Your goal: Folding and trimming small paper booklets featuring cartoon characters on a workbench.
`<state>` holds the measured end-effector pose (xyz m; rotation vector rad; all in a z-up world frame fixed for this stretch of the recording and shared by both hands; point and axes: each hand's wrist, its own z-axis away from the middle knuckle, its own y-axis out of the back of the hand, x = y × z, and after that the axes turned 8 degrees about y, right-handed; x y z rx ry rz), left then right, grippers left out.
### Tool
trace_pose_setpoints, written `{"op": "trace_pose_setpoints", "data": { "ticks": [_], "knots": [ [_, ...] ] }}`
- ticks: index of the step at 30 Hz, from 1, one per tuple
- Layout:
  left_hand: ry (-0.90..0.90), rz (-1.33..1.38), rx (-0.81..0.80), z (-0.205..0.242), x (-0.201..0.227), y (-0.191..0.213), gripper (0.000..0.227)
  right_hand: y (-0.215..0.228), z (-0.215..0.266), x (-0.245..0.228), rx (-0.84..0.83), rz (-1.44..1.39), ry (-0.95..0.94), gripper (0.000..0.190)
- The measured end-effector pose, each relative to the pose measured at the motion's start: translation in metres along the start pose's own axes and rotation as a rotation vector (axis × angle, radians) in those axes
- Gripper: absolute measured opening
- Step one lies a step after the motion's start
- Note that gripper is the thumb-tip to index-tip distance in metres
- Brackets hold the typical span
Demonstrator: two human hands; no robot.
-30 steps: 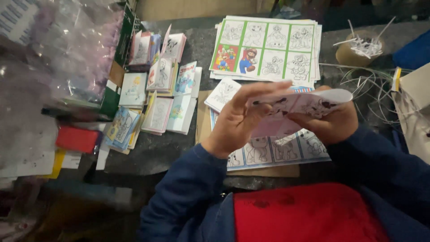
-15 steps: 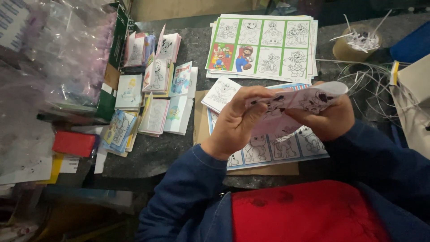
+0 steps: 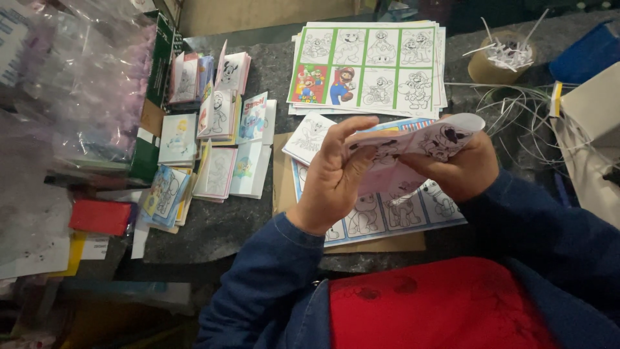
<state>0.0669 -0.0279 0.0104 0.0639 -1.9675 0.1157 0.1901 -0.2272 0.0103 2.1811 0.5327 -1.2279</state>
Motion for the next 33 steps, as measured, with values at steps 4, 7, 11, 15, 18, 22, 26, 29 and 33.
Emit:
{"op": "trace_pose_setpoints", "data": {
  "ticks": [4, 7, 11, 15, 18, 22, 26, 29, 33],
  "knots": [
    [0.023, 0.103, -0.03, -0.002, 0.005, 0.0, 0.036, -0.002, 0.001, 0.001, 0.007, -0.009, -0.015, 0.028],
    [0.03, 0.05, -0.023, -0.001, 0.003, 0.001, 0.034, -0.002, 0.002, 0.001, 0.018, -0.03, -0.035, 0.028],
    [0.022, -0.017, -0.009, 0.0, 0.0, 0.002, 0.028, -0.002, -0.002, -0.005, 0.014, -0.004, -0.061, 0.029],
    [-0.011, -0.078, 0.029, -0.001, 0.008, 0.001, 0.023, 0.004, 0.001, 0.001, 0.002, 0.05, -0.054, 0.027],
    [0.055, -0.069, 0.08, -0.001, 0.007, 0.003, 0.021, 0.01, 0.001, 0.001, -0.011, 0.031, -0.062, 0.024],
    [0.004, -0.174, 0.197, -0.002, 0.007, 0.008, 0.02, 0.013, -0.001, -0.005, 0.046, -0.166, -0.092, 0.021],
    [0.043, 0.049, 0.244, -0.003, 0.003, 0.011, 0.022, 0.02, 0.002, 0.009, 0.031, -0.235, -0.107, 0.01],
    [0.128, 0.213, 0.32, -0.008, 0.008, 0.016, 0.025, 0.018, -0.006, 0.005, -0.006, -0.268, -0.189, 0.009],
    [0.113, 0.313, 0.417, -0.011, -0.001, 0.026, 0.026, 0.015, -0.013, -0.002, -0.055, -0.219, -0.28, 0.011]
  ]
}}
